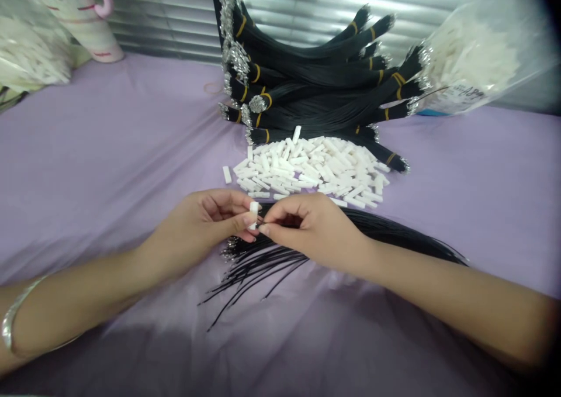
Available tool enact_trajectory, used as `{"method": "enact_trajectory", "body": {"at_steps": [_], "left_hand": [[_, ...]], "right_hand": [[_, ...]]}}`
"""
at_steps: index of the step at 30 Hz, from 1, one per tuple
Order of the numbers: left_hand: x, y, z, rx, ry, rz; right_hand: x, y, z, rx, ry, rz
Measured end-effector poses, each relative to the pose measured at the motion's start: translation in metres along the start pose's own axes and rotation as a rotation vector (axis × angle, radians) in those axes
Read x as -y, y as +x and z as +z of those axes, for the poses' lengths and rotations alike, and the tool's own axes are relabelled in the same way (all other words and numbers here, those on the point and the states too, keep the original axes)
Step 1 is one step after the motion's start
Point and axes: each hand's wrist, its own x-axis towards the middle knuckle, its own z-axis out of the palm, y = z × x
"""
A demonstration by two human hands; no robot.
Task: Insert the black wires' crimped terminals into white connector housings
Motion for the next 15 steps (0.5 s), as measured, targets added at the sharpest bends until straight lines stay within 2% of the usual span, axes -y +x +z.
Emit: {"method": "enact_trajectory", "body": {"at_steps": [5,12,15], "left_hand": [[-0.0017,0.0048,-0.0107,0.106,-0.068,-0.079],[-0.0014,0.0036,-0.0101,0.114,0.091,-0.009],[-0.0015,0.0031,-0.0103,0.111,0.068,-0.011]], "right_hand": [[0.0015,-0.0003,-0.0038,0.01,0.051,0.034],[-0.0008,-0.0015,-0.0023,0.056,0.111,-0.059],[-0.0005,-0.0028,-0.0019,0.042,0.095,-0.069]]}}
